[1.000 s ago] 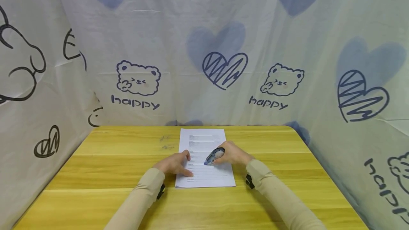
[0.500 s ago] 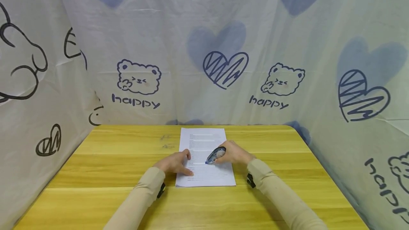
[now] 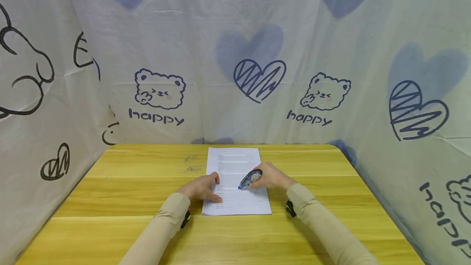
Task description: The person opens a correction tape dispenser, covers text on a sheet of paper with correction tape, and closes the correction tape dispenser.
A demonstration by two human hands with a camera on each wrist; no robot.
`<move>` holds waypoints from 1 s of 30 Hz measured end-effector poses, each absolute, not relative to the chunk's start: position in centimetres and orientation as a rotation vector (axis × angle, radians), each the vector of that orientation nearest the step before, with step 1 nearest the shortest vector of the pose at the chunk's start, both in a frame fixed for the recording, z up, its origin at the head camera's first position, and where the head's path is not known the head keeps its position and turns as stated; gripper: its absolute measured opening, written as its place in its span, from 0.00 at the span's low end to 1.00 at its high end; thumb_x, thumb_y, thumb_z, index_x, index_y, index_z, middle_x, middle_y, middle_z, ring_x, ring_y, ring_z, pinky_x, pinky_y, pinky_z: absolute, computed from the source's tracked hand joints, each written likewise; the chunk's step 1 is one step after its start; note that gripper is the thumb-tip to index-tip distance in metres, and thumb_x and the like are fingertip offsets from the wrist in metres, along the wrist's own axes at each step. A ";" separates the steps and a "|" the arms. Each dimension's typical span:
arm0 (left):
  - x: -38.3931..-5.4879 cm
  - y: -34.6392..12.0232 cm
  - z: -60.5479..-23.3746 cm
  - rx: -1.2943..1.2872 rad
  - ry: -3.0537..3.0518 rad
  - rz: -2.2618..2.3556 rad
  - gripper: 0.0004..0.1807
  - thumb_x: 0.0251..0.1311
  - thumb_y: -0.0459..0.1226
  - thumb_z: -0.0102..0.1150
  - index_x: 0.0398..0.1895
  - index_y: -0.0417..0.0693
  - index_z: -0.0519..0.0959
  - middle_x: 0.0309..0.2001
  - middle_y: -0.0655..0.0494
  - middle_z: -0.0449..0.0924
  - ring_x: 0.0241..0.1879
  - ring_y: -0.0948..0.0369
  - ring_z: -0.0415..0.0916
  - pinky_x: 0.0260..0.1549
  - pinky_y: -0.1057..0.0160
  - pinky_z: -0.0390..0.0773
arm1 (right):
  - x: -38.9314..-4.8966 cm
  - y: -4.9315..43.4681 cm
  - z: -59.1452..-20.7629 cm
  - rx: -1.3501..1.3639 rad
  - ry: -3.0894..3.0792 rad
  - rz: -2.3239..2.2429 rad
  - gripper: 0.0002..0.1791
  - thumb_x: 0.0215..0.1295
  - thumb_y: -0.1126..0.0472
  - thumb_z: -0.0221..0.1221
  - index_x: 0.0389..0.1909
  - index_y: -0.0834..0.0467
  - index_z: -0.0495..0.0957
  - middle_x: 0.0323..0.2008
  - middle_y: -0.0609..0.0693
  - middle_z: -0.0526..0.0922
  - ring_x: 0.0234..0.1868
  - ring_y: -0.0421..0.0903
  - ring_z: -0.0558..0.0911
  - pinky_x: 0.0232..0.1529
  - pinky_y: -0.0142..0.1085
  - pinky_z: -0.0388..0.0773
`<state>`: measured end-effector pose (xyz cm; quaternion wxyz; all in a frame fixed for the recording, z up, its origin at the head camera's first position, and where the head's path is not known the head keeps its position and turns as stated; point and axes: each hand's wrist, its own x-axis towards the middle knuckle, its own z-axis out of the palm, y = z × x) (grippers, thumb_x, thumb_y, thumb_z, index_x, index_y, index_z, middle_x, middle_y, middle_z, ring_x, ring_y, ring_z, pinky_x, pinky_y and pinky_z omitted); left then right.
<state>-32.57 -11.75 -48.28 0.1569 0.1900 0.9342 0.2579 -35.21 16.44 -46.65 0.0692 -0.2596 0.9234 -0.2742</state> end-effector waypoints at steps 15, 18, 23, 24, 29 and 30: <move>-32.4 -11.7 -47.9 0.538 2.665 0.748 0.29 0.48 0.46 0.76 0.48 0.52 0.68 0.44 0.51 0.73 0.42 0.55 0.69 0.43 0.56 0.68 | -35.3 16.8 -46.7 -0.775 2.783 -0.828 0.13 0.48 0.55 0.75 0.33 0.55 0.85 0.29 0.43 0.85 0.30 0.38 0.80 0.35 0.32 0.79; -32.4 -11.7 -47.9 0.535 2.661 0.752 0.29 0.48 0.46 0.76 0.48 0.51 0.69 0.43 0.51 0.73 0.41 0.55 0.69 0.42 0.57 0.68 | -35.3 16.9 -46.8 -0.792 2.800 -0.809 0.13 0.48 0.55 0.76 0.33 0.54 0.85 0.28 0.42 0.85 0.29 0.37 0.80 0.35 0.32 0.79; -32.3 -11.7 -47.9 0.532 2.662 0.752 0.29 0.48 0.46 0.76 0.48 0.51 0.69 0.42 0.51 0.73 0.41 0.55 0.69 0.42 0.57 0.68 | -35.4 17.0 -46.8 -0.783 2.791 -0.823 0.13 0.48 0.55 0.76 0.33 0.54 0.85 0.29 0.43 0.85 0.30 0.38 0.80 0.36 0.33 0.79; -32.3 -11.7 -47.9 0.532 2.663 0.750 0.29 0.48 0.46 0.76 0.48 0.51 0.69 0.42 0.51 0.73 0.41 0.55 0.69 0.42 0.57 0.68 | -35.4 17.0 -46.8 -0.778 2.790 -0.824 0.14 0.48 0.55 0.76 0.33 0.54 0.85 0.29 0.43 0.85 0.30 0.38 0.79 0.36 0.33 0.79; -32.2 -11.7 -47.8 0.538 2.668 0.747 0.29 0.48 0.46 0.76 0.48 0.51 0.69 0.42 0.51 0.73 0.40 0.55 0.69 0.41 0.57 0.68 | -35.3 17.1 -46.7 -0.760 2.792 -0.828 0.14 0.48 0.54 0.76 0.33 0.55 0.85 0.29 0.43 0.84 0.30 0.39 0.79 0.36 0.34 0.78; -32.2 -11.7 -47.8 0.540 2.668 0.748 0.29 0.48 0.46 0.76 0.48 0.51 0.69 0.42 0.51 0.73 0.40 0.55 0.69 0.41 0.57 0.67 | -35.2 17.2 -46.7 -0.758 2.792 -0.830 0.14 0.48 0.54 0.76 0.33 0.55 0.85 0.29 0.43 0.84 0.30 0.39 0.79 0.36 0.34 0.78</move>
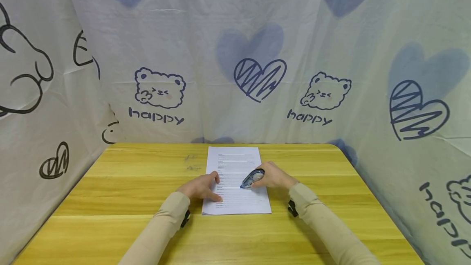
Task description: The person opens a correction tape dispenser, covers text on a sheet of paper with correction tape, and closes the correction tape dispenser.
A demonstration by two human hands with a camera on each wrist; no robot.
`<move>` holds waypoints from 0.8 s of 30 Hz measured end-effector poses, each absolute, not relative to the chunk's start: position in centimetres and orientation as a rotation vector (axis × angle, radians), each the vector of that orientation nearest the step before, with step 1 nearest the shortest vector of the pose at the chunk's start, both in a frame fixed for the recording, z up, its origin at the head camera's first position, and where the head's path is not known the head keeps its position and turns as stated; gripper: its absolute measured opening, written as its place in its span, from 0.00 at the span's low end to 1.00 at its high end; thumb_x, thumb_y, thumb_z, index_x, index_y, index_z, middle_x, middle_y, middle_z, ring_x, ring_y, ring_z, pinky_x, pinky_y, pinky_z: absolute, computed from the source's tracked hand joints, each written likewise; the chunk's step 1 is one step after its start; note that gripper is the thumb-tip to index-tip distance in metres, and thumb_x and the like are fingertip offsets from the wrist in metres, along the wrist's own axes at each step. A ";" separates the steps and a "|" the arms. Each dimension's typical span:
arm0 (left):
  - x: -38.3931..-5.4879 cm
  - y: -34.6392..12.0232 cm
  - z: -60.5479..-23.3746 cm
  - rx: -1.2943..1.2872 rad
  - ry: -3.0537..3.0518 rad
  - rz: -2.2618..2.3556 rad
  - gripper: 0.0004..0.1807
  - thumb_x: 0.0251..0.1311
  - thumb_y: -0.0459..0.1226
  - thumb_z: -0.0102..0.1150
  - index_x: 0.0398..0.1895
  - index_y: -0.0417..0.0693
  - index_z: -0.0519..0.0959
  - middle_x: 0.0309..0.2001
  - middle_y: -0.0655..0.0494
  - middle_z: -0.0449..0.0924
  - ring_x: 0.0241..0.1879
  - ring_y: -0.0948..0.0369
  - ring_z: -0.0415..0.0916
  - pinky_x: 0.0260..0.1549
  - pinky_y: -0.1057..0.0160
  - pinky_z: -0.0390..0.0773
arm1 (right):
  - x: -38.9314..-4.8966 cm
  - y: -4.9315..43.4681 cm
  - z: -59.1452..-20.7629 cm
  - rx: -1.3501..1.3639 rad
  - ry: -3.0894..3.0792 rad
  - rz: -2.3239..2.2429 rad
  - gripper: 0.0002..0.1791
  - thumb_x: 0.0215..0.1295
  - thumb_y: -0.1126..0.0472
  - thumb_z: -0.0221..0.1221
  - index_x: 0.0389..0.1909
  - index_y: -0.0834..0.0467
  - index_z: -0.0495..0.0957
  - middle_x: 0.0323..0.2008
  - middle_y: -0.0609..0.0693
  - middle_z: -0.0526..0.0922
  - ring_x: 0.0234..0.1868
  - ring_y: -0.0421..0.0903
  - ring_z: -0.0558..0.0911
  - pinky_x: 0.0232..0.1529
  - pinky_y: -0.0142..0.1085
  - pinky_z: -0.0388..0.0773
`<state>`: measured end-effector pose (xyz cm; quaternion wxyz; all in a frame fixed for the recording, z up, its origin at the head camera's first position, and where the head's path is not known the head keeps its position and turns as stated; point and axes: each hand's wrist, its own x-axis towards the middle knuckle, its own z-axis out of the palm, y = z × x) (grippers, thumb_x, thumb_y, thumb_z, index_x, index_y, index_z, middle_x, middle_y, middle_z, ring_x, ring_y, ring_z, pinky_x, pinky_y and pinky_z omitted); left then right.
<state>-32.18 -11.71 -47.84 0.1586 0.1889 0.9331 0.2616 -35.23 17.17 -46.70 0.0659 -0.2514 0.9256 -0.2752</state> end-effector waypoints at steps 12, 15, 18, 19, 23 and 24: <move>-32.2 -11.7 -47.8 0.555 2.667 0.747 0.29 0.48 0.45 0.76 0.48 0.50 0.68 0.42 0.51 0.73 0.40 0.55 0.68 0.40 0.57 0.67 | -35.3 17.7 -46.7 -0.742 2.786 -0.850 0.15 0.48 0.55 0.76 0.34 0.56 0.85 0.29 0.44 0.84 0.30 0.39 0.80 0.36 0.34 0.79; -32.2 -11.7 -47.7 0.554 2.665 0.740 0.29 0.49 0.46 0.76 0.48 0.51 0.68 0.42 0.51 0.73 0.40 0.55 0.69 0.40 0.57 0.67 | -35.3 17.8 -46.7 -0.736 2.781 -0.850 0.15 0.48 0.54 0.76 0.35 0.56 0.85 0.30 0.44 0.85 0.31 0.39 0.80 0.37 0.34 0.79; -32.2 -11.7 -47.7 0.544 2.662 0.739 0.29 0.49 0.46 0.76 0.48 0.51 0.68 0.43 0.51 0.73 0.40 0.55 0.69 0.41 0.57 0.67 | -35.2 17.8 -46.6 -0.730 2.774 -0.851 0.16 0.48 0.54 0.76 0.35 0.56 0.85 0.30 0.44 0.84 0.31 0.39 0.80 0.37 0.33 0.79; -32.2 -11.7 -47.7 0.543 2.662 0.738 0.29 0.48 0.46 0.76 0.48 0.51 0.68 0.43 0.51 0.73 0.41 0.55 0.69 0.41 0.57 0.67 | -35.2 17.8 -46.6 -0.730 2.772 -0.854 0.16 0.48 0.54 0.76 0.35 0.57 0.85 0.30 0.45 0.84 0.31 0.40 0.80 0.37 0.33 0.79; -32.2 -11.7 -47.7 0.543 2.662 0.742 0.29 0.48 0.46 0.76 0.48 0.51 0.68 0.43 0.51 0.73 0.41 0.55 0.69 0.42 0.57 0.68 | -35.3 17.8 -46.7 -0.739 2.764 -0.861 0.16 0.48 0.54 0.75 0.36 0.57 0.85 0.30 0.45 0.85 0.31 0.40 0.80 0.36 0.33 0.79; -32.2 -11.7 -47.7 0.546 2.662 0.743 0.29 0.48 0.46 0.76 0.48 0.50 0.68 0.43 0.51 0.73 0.41 0.55 0.69 0.41 0.57 0.68 | -35.3 17.8 -46.7 -0.739 2.764 -0.861 0.16 0.48 0.54 0.75 0.35 0.57 0.85 0.30 0.45 0.85 0.31 0.39 0.80 0.36 0.33 0.80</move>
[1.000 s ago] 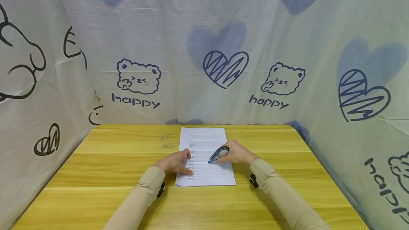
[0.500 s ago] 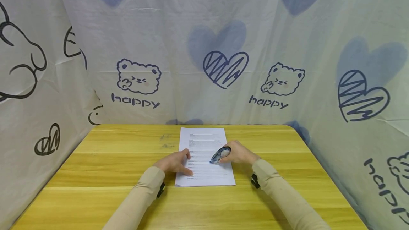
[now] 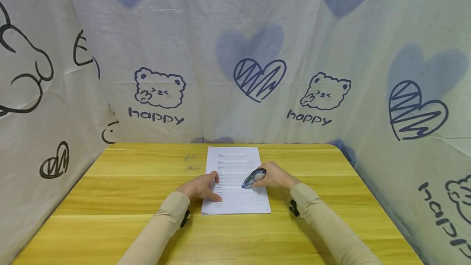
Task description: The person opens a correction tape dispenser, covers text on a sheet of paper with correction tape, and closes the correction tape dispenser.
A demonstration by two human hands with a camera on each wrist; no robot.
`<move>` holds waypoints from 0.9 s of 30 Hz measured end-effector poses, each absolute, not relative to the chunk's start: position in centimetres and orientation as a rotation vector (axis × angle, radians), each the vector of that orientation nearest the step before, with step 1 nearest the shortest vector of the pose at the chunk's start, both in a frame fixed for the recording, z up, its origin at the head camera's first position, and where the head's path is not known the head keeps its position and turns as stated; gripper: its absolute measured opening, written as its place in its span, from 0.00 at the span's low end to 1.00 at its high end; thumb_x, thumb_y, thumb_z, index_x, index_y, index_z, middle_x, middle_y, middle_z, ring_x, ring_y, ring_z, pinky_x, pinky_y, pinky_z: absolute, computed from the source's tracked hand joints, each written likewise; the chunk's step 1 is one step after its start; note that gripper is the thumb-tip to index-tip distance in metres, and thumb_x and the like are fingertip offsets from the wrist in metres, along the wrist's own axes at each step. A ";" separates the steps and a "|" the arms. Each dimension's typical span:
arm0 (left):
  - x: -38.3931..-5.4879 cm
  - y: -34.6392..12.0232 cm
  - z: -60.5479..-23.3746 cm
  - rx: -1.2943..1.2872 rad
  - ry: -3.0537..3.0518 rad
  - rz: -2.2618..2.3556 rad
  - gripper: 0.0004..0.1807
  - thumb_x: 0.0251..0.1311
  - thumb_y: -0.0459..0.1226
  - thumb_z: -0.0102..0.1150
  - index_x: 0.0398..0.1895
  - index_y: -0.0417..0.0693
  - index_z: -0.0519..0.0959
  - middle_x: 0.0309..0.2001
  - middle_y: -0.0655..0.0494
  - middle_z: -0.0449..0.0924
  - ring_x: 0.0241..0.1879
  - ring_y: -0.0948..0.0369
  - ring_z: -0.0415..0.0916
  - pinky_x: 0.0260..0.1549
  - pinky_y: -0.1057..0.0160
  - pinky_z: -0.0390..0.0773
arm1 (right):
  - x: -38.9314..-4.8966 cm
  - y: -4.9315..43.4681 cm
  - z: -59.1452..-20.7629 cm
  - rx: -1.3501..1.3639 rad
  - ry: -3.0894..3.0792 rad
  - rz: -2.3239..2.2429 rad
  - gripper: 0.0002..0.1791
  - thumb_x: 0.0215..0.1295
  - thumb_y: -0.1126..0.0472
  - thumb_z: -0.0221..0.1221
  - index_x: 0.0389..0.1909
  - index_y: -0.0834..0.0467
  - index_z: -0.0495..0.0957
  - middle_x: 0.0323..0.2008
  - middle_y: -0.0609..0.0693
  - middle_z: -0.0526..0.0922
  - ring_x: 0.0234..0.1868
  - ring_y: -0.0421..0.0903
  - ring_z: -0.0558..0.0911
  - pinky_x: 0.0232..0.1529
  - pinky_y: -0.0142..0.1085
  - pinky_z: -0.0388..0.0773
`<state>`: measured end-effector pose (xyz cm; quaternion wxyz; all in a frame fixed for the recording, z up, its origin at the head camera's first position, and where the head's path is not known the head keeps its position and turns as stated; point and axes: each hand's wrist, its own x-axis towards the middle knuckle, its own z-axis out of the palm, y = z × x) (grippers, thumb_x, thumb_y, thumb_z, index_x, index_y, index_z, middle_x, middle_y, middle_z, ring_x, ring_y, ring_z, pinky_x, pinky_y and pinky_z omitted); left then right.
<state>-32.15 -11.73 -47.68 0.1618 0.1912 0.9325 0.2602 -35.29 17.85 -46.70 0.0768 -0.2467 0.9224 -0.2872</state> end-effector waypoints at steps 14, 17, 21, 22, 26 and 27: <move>-32.1 -11.7 -47.6 0.532 2.660 0.750 0.28 0.49 0.46 0.76 0.48 0.52 0.69 0.43 0.51 0.73 0.41 0.55 0.69 0.41 0.57 0.67 | -35.0 17.9 -46.5 -0.712 2.780 -0.844 0.13 0.48 0.55 0.76 0.32 0.55 0.85 0.28 0.43 0.84 0.29 0.39 0.80 0.35 0.33 0.79; -32.1 -11.7 -47.5 0.546 2.665 0.747 0.28 0.49 0.46 0.76 0.48 0.51 0.69 0.43 0.51 0.73 0.41 0.55 0.69 0.41 0.57 0.67 | -35.0 18.0 -46.5 -0.703 2.794 -0.832 0.14 0.47 0.55 0.76 0.32 0.56 0.85 0.28 0.43 0.84 0.29 0.38 0.80 0.35 0.32 0.79; -32.0 -11.8 -47.5 0.553 2.667 0.746 0.28 0.49 0.46 0.76 0.47 0.51 0.69 0.43 0.51 0.73 0.41 0.55 0.69 0.41 0.57 0.67 | -35.0 18.1 -46.5 -0.705 2.803 -0.823 0.15 0.48 0.55 0.76 0.34 0.57 0.85 0.29 0.44 0.85 0.30 0.39 0.80 0.36 0.33 0.79; -32.0 -11.8 -47.5 0.552 2.666 0.746 0.28 0.49 0.46 0.76 0.47 0.51 0.69 0.43 0.51 0.73 0.40 0.55 0.69 0.41 0.57 0.67 | -35.0 18.1 -46.5 -0.702 2.800 -0.825 0.15 0.48 0.55 0.76 0.34 0.57 0.85 0.29 0.44 0.85 0.30 0.39 0.80 0.36 0.33 0.79; -31.9 -11.8 -47.4 0.549 2.666 0.744 0.28 0.48 0.45 0.76 0.47 0.51 0.69 0.43 0.50 0.73 0.41 0.54 0.68 0.40 0.56 0.67 | -35.0 18.1 -46.5 -0.695 2.791 -0.832 0.14 0.48 0.56 0.76 0.34 0.57 0.85 0.29 0.44 0.85 0.30 0.39 0.80 0.37 0.34 0.79; -31.9 -11.8 -47.4 0.548 2.666 0.745 0.28 0.48 0.45 0.76 0.47 0.51 0.69 0.43 0.50 0.73 0.41 0.54 0.68 0.40 0.56 0.67 | -35.0 18.1 -46.5 -0.694 2.793 -0.831 0.14 0.48 0.56 0.76 0.34 0.56 0.85 0.29 0.44 0.85 0.30 0.39 0.80 0.37 0.34 0.79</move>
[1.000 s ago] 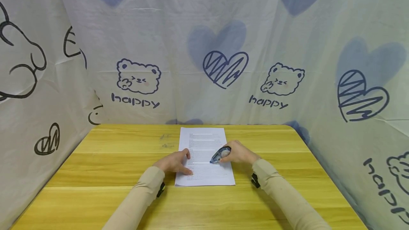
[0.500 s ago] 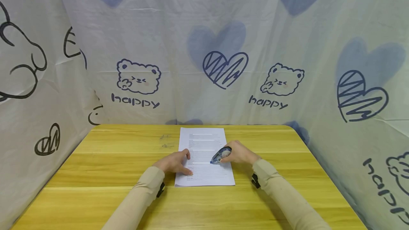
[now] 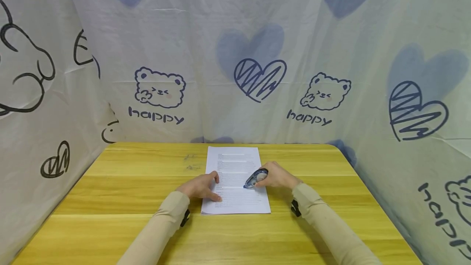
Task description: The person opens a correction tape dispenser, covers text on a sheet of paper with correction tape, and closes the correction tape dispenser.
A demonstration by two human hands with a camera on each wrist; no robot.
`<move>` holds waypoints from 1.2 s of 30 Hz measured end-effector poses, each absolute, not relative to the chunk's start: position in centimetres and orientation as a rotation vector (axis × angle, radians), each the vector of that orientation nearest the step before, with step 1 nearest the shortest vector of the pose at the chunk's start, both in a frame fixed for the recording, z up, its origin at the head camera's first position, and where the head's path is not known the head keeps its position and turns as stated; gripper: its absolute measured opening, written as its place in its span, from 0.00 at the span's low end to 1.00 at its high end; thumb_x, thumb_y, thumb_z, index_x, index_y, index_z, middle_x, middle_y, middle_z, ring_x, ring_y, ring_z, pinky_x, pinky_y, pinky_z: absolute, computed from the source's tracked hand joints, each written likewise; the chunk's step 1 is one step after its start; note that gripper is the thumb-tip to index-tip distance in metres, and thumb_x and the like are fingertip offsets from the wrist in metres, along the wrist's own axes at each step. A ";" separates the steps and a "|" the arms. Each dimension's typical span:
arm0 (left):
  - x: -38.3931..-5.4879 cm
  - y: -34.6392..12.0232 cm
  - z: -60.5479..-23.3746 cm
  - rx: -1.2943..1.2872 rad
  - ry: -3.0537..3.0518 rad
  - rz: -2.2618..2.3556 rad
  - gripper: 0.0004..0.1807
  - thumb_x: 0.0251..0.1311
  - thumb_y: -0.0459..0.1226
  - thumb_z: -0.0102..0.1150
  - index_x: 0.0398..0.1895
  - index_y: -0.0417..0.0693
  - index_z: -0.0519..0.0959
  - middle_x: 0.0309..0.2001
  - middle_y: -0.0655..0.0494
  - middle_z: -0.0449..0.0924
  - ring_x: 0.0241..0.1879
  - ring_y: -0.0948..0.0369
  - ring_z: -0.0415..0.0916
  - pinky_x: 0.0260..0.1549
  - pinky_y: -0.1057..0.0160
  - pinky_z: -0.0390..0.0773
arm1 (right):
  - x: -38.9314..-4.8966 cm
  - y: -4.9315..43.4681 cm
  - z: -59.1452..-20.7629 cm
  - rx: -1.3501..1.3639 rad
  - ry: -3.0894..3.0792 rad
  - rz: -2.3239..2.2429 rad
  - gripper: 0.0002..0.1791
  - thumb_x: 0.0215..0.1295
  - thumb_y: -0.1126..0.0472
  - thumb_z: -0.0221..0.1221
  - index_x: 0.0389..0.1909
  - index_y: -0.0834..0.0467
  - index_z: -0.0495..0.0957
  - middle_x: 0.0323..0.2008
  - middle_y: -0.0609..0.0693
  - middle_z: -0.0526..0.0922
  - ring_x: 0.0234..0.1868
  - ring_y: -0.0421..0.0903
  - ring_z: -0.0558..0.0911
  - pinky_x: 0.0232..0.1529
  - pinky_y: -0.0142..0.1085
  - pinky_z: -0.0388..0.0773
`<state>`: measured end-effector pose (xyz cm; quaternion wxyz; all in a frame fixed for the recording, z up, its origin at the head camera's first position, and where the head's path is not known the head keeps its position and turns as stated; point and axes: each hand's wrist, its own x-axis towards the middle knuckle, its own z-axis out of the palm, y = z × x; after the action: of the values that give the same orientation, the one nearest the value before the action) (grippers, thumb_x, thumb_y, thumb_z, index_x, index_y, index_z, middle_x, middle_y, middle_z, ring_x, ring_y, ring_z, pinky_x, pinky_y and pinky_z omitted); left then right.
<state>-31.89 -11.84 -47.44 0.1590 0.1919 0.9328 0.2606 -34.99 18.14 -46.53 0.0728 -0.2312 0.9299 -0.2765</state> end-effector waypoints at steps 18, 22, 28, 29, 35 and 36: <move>-32.0 -11.8 -47.4 0.542 2.665 0.743 0.29 0.48 0.45 0.76 0.48 0.51 0.68 0.44 0.50 0.73 0.42 0.54 0.69 0.42 0.56 0.67 | -34.9 19.1 -46.5 -0.731 2.808 -0.810 0.14 0.48 0.54 0.76 0.31 0.56 0.84 0.27 0.44 0.84 0.28 0.39 0.79 0.33 0.33 0.78; -32.0 -11.9 -47.5 0.544 2.664 0.737 0.29 0.48 0.46 0.76 0.48 0.52 0.68 0.44 0.51 0.73 0.41 0.55 0.68 0.42 0.56 0.67 | -34.9 19.2 -46.5 -0.722 2.802 -0.816 0.14 0.48 0.55 0.76 0.31 0.57 0.84 0.27 0.44 0.84 0.28 0.39 0.79 0.33 0.32 0.78; -32.0 -11.9 -47.6 0.550 2.666 0.742 0.29 0.48 0.46 0.76 0.48 0.51 0.68 0.43 0.51 0.73 0.41 0.55 0.68 0.41 0.57 0.67 | -35.0 19.4 -46.7 -0.716 2.799 -0.815 0.14 0.48 0.54 0.76 0.31 0.56 0.84 0.26 0.44 0.84 0.27 0.39 0.79 0.32 0.33 0.78; -32.0 -11.9 -47.6 0.552 2.666 0.743 0.29 0.48 0.46 0.76 0.48 0.51 0.68 0.43 0.51 0.73 0.41 0.55 0.68 0.41 0.57 0.67 | -35.0 19.5 -46.7 -0.720 2.802 -0.814 0.14 0.48 0.54 0.76 0.31 0.56 0.84 0.26 0.44 0.84 0.27 0.39 0.79 0.32 0.33 0.78; -31.9 -11.8 -47.6 0.558 2.663 0.745 0.29 0.48 0.46 0.76 0.48 0.51 0.68 0.43 0.51 0.73 0.40 0.55 0.68 0.40 0.57 0.67 | -35.0 19.6 -46.6 -0.732 2.802 -0.814 0.14 0.48 0.54 0.76 0.30 0.56 0.83 0.26 0.44 0.83 0.27 0.39 0.79 0.32 0.33 0.78; -31.9 -11.8 -47.5 0.560 2.663 0.746 0.29 0.48 0.46 0.76 0.48 0.51 0.68 0.42 0.51 0.72 0.40 0.55 0.68 0.40 0.57 0.67 | -35.0 19.7 -46.6 -0.730 2.800 -0.815 0.14 0.48 0.54 0.76 0.30 0.56 0.83 0.25 0.44 0.83 0.26 0.39 0.78 0.31 0.33 0.78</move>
<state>-31.90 -11.83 -47.54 0.1593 0.1958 0.9317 0.2610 -35.01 19.66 -46.55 0.0676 -0.2423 0.9293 -0.2704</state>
